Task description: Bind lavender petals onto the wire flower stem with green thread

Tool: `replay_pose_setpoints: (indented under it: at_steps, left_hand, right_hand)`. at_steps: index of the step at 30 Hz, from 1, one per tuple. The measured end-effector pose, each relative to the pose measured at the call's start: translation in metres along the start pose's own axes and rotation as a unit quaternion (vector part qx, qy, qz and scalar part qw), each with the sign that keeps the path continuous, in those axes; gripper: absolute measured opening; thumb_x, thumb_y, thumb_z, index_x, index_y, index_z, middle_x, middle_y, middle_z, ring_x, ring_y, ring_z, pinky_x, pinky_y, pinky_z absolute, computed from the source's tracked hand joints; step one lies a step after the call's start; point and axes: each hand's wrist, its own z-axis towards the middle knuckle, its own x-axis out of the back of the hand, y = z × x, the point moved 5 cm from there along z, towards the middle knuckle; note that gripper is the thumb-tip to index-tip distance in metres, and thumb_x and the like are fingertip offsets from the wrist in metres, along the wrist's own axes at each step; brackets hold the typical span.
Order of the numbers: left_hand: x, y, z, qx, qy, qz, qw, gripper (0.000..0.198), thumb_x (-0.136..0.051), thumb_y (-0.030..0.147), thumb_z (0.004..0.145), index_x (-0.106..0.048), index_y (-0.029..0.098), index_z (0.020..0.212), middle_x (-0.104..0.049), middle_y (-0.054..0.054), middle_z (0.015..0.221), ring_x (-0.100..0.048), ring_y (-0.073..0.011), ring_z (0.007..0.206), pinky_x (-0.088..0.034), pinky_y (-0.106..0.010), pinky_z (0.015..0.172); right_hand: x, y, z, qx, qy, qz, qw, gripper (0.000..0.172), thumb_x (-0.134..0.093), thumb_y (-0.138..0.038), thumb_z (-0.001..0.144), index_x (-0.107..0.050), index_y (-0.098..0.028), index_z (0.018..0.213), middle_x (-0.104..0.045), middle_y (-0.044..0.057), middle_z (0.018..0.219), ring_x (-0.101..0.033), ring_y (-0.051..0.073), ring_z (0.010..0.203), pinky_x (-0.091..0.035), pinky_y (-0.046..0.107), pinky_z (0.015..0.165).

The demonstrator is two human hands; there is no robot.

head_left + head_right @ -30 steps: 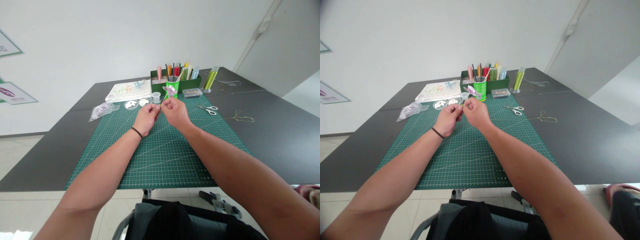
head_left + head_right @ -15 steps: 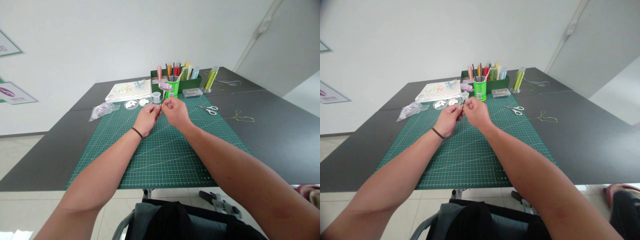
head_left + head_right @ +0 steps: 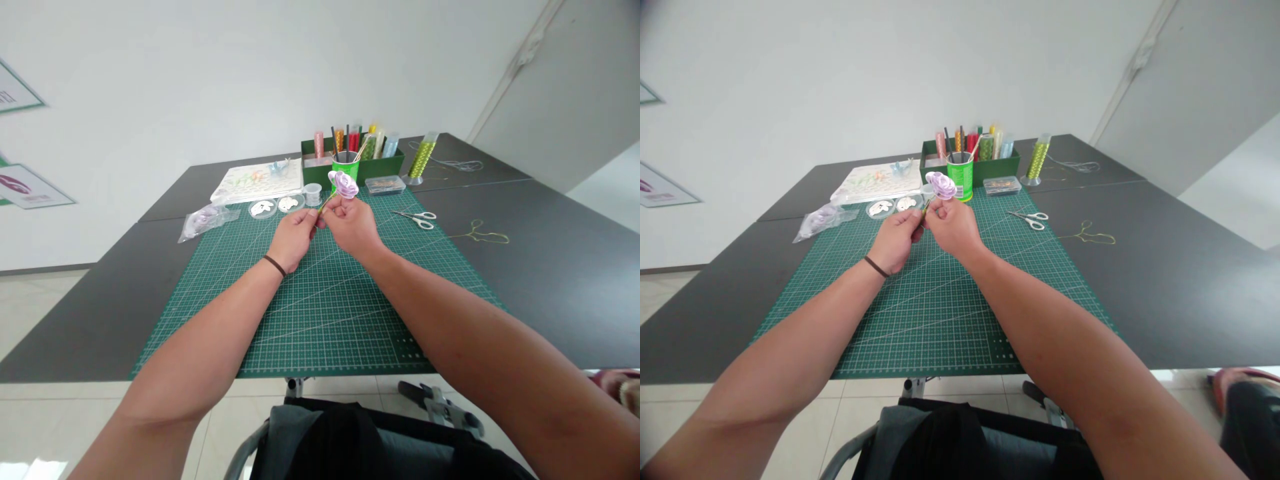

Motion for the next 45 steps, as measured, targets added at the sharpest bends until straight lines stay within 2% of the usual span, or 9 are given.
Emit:
replay_pose_setpoints:
  at_steps: [2, 8, 11, 18, 30, 34, 38, 42, 45]
  left_hand:
    - [-0.0002, 0.0011, -0.0007, -0.001, 0.001, 0.016, 1.000, 0.038, -0.061, 0.022, 0.104, -0.063, 0.017, 0.066, -0.048, 0.004, 0.054, -0.040, -0.0099, 0.053, -0.029, -0.026, 0.054]
    - [0.0016, 0.0000, -0.0022, 0.026, 0.011, -0.003, 1.000, 0.015, -0.069, 0.020, 0.100, -0.069, 0.017, 0.085, -0.062, 0.002, 0.065, -0.055, -0.0103, 0.058, -0.039, -0.024, 0.056]
    - [0.0020, -0.0011, -0.0013, 0.018, 0.012, -0.002, 1.000, 0.007, -0.073, 0.018, 0.097, -0.071, 0.018, 0.090, -0.059, 0.005, 0.064, -0.053, -0.0095, 0.055, -0.036, -0.024, 0.054]
    - [-0.0034, -0.0002, -0.0020, 0.010, -0.011, -0.012, 1.000, 0.040, -0.055, 0.021, 0.107, -0.058, 0.018, 0.067, -0.049, 0.004, 0.057, -0.040, -0.0090, 0.053, -0.028, -0.025, 0.054]
    - [0.0018, -0.0018, -0.0015, 0.032, 0.014, -0.018, 0.999, 0.010, -0.072, 0.016, 0.096, -0.069, 0.017, 0.088, -0.056, 0.005, 0.062, -0.049, -0.0091, 0.052, -0.035, -0.023, 0.052]
    - [-0.0021, -0.0008, -0.0016, 0.021, -0.012, -0.064, 0.998, 0.026, -0.061, 0.017, 0.103, -0.064, 0.017, 0.077, -0.058, 0.003, 0.067, -0.043, -0.0069, 0.052, -0.030, -0.023, 0.051]
    - [-0.0034, -0.0020, -0.0011, 0.019, -0.025, -0.028, 0.999, 0.038, -0.058, 0.023, 0.107, -0.062, 0.017, 0.069, -0.054, 0.003, 0.060, -0.040, -0.0079, 0.051, -0.029, -0.024, 0.051]
    - [-0.0012, -0.0017, -0.0016, 0.025, -0.011, -0.027, 0.999, 0.024, -0.066, 0.021, 0.102, -0.067, 0.016, 0.078, -0.065, 0.001, 0.071, -0.053, -0.0081, 0.058, -0.040, -0.022, 0.056]
    - [-0.0005, -0.0018, -0.0029, 0.047, -0.009, -0.026, 0.999, 0.015, -0.070, 0.023, 0.100, -0.069, 0.017, 0.086, -0.068, 0.000, 0.076, -0.062, -0.0093, 0.062, -0.041, -0.021, 0.053]
  right_hand:
    - [-0.0009, 0.0034, 0.0008, 0.001, 0.005, 0.007, 1.000, 0.022, -0.063, -0.015, 0.090, -0.057, -0.023, 0.071, -0.044, -0.009, 0.050, -0.038, 0.011, 0.050, -0.030, 0.032, 0.057]
    - [0.0006, 0.0051, 0.0008, -0.001, 0.036, 0.016, 0.999, 0.021, -0.066, -0.012, 0.087, -0.056, -0.024, 0.072, -0.039, -0.010, 0.053, -0.036, 0.011, 0.054, -0.029, 0.031, 0.059]
    - [0.0012, 0.0036, 0.0004, -0.004, 0.035, 0.012, 0.999, 0.022, -0.067, -0.012, 0.087, -0.055, -0.024, 0.072, -0.038, -0.010, 0.052, -0.037, 0.011, 0.054, -0.028, 0.031, 0.060]
    - [-0.0019, 0.0076, 0.0016, -0.007, 0.018, 0.029, 0.999, 0.020, -0.064, -0.016, 0.090, -0.056, -0.024, 0.074, -0.049, -0.008, 0.054, -0.039, 0.012, 0.053, -0.030, 0.031, 0.059]
    - [0.0024, 0.0018, 0.0009, -0.011, 0.028, 0.001, 1.000, 0.023, -0.066, -0.012, 0.087, -0.055, -0.023, 0.070, -0.037, -0.011, 0.051, -0.035, 0.011, 0.052, -0.027, 0.032, 0.059]
    - [0.0001, 0.0046, 0.0014, -0.001, 0.012, 0.010, 1.000, 0.022, -0.064, -0.016, 0.090, -0.055, -0.024, 0.071, -0.046, -0.009, 0.051, -0.038, 0.011, 0.051, -0.029, 0.032, 0.058]
    - [-0.0014, 0.0072, 0.0016, -0.003, 0.008, 0.028, 1.000, 0.019, -0.063, -0.015, 0.090, -0.056, -0.024, 0.074, -0.052, -0.008, 0.054, -0.040, 0.012, 0.051, -0.030, 0.031, 0.058]
    - [0.0015, 0.0047, 0.0009, -0.008, 0.032, 0.016, 0.999, 0.021, -0.065, -0.012, 0.087, -0.055, -0.024, 0.072, -0.041, -0.010, 0.052, -0.036, 0.011, 0.052, -0.029, 0.031, 0.059]
    - [0.0028, 0.0018, 0.0001, -0.012, 0.034, 0.014, 0.999, 0.022, -0.065, -0.012, 0.087, -0.055, -0.024, 0.072, -0.039, -0.010, 0.053, -0.036, 0.011, 0.054, -0.029, 0.031, 0.060]
